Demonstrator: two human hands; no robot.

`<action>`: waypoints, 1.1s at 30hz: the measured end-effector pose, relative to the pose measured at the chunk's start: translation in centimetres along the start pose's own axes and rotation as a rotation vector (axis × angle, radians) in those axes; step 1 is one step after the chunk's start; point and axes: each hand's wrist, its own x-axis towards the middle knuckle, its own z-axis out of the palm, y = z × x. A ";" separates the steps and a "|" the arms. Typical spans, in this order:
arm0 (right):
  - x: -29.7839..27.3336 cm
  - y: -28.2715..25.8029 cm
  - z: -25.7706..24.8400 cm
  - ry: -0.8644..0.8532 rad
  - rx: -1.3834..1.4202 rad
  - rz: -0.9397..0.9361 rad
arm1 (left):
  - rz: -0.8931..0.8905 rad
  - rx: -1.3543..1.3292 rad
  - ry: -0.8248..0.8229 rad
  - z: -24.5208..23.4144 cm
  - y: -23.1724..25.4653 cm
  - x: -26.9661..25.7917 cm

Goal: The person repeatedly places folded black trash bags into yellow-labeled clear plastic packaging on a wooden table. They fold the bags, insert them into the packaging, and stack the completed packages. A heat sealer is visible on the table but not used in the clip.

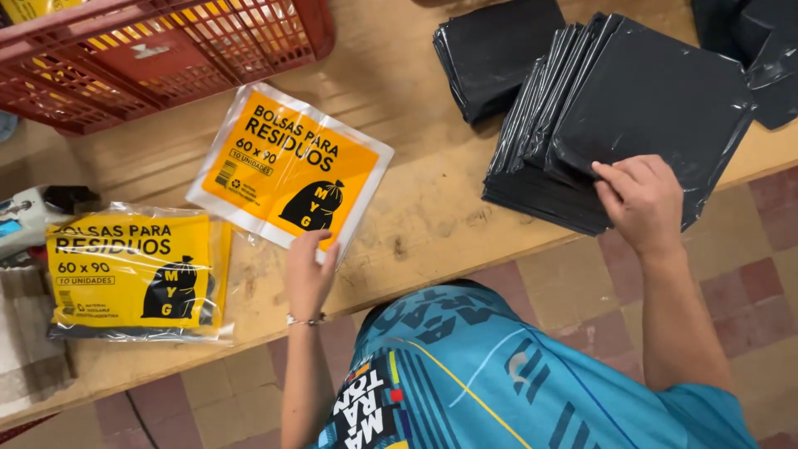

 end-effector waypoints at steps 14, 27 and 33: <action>0.8 -21.4 12.3 0.053 0.712 -0.397 | -0.374 -0.892 -0.523 12.1 3.9 7.2; 2.7 -10.2 17.8 -0.624 0.775 0.309 | 0.018 0.226 -0.286 7.1 -2.6 8.5; 0.0 -10.1 20.2 -0.819 0.950 0.744 | -0.152 0.365 -0.458 10.5 -8.1 9.8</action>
